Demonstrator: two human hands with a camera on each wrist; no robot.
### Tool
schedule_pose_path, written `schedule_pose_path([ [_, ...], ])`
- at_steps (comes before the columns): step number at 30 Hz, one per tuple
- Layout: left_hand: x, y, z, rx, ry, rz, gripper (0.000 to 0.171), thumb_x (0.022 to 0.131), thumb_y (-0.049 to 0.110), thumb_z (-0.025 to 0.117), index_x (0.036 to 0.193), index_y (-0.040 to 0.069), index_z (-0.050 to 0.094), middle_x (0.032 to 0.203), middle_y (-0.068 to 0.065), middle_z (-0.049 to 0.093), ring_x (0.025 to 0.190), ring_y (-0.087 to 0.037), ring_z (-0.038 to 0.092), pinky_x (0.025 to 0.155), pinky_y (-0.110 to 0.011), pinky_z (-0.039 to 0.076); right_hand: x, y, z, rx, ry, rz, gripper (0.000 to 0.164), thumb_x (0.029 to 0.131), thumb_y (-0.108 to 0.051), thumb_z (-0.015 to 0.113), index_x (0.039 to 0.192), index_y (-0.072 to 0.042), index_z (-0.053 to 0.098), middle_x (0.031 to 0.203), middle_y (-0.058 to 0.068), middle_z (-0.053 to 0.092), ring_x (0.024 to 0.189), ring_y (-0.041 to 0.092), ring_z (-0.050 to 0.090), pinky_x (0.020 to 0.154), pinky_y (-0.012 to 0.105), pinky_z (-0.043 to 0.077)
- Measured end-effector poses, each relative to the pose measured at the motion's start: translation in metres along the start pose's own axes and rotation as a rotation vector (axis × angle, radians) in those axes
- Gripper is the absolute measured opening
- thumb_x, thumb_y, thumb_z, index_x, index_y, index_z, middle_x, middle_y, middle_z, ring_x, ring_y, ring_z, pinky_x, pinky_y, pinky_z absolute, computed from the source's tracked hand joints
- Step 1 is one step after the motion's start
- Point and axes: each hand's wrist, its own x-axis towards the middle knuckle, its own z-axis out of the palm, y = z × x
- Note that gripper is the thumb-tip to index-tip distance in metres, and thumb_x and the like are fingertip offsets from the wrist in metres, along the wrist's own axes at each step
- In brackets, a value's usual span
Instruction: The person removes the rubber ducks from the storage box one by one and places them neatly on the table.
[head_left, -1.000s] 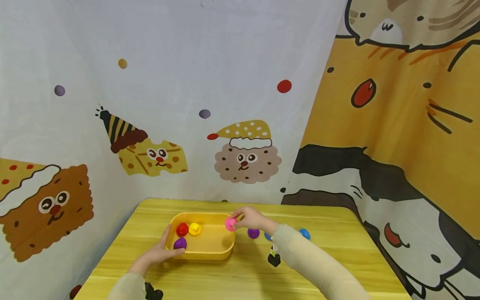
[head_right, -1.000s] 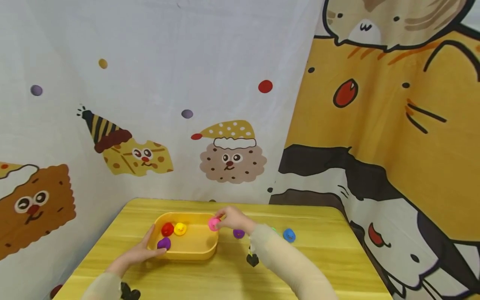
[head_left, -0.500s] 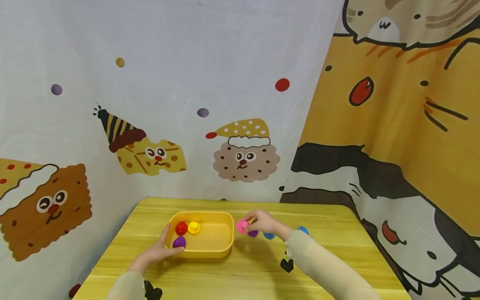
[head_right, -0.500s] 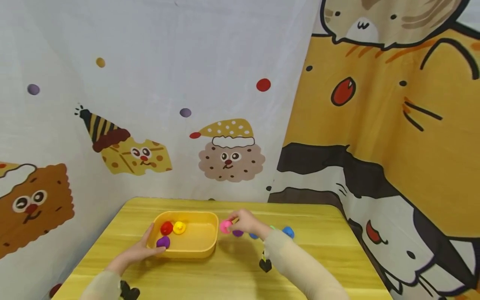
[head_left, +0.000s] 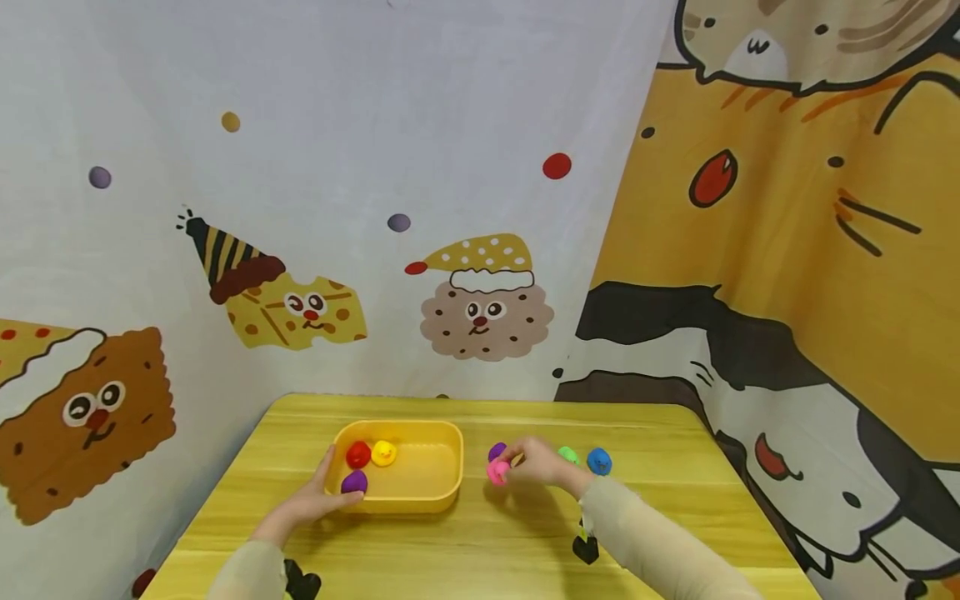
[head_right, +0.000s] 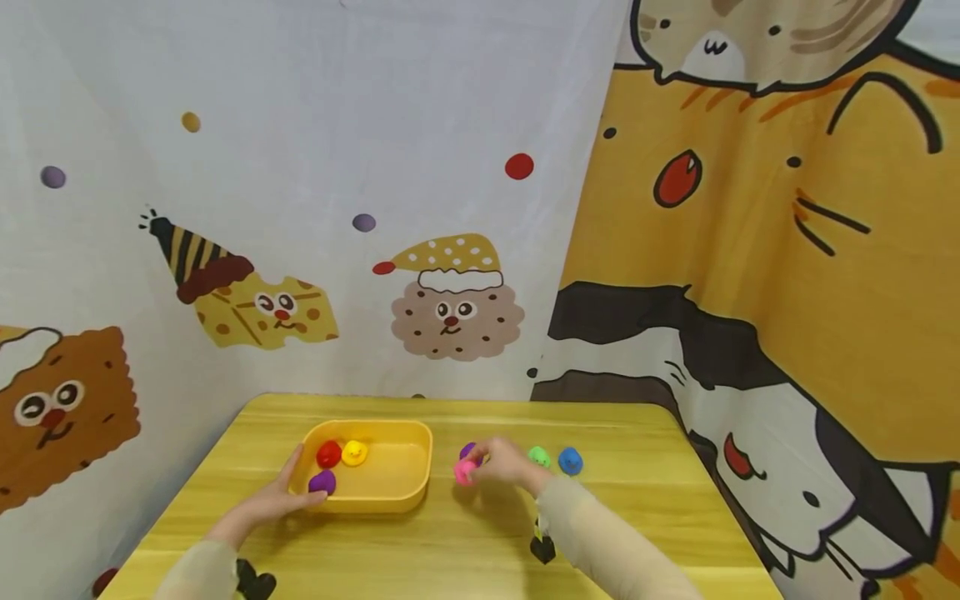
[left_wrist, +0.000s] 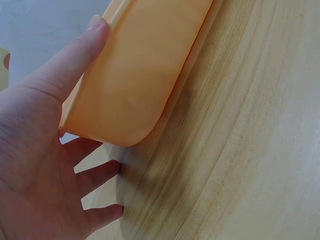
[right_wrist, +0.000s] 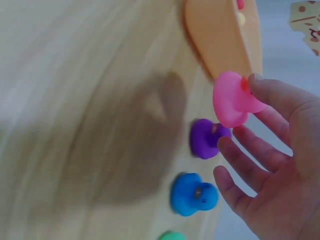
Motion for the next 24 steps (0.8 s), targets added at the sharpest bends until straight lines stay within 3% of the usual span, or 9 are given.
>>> schedule_pose_path([
  [7,0.000,0.002,-0.001,-0.010,-0.010,-0.020,0.117,0.085,0.046,0.072,0.151,0.002,-0.015,0.152,-0.038,-0.003,0.134,-0.061,0.012,0.102,-0.074,0.015,-0.007,0.013,0.015,-0.050,0.016,0.006,0.022,0.076,-0.014,0.080,0.096,-0.008,0.074,0.092,-0.001,0.071,0.086,0.023,0.065,0.070,0.028,0.054],
  [24,0.002,-0.004,0.000,0.011,-0.002,-0.009,0.118,0.085,0.047,0.071,0.151,0.003,-0.015,0.153,-0.038,-0.002,0.134,-0.061,0.016,0.103,-0.072,0.019,-0.015,0.022,0.029,0.021,0.004,0.064,0.022,0.076,-0.012,0.081,0.095,-0.007,0.071,0.091,-0.003,0.067,0.089,0.020,0.062,0.071,0.027,0.053],
])
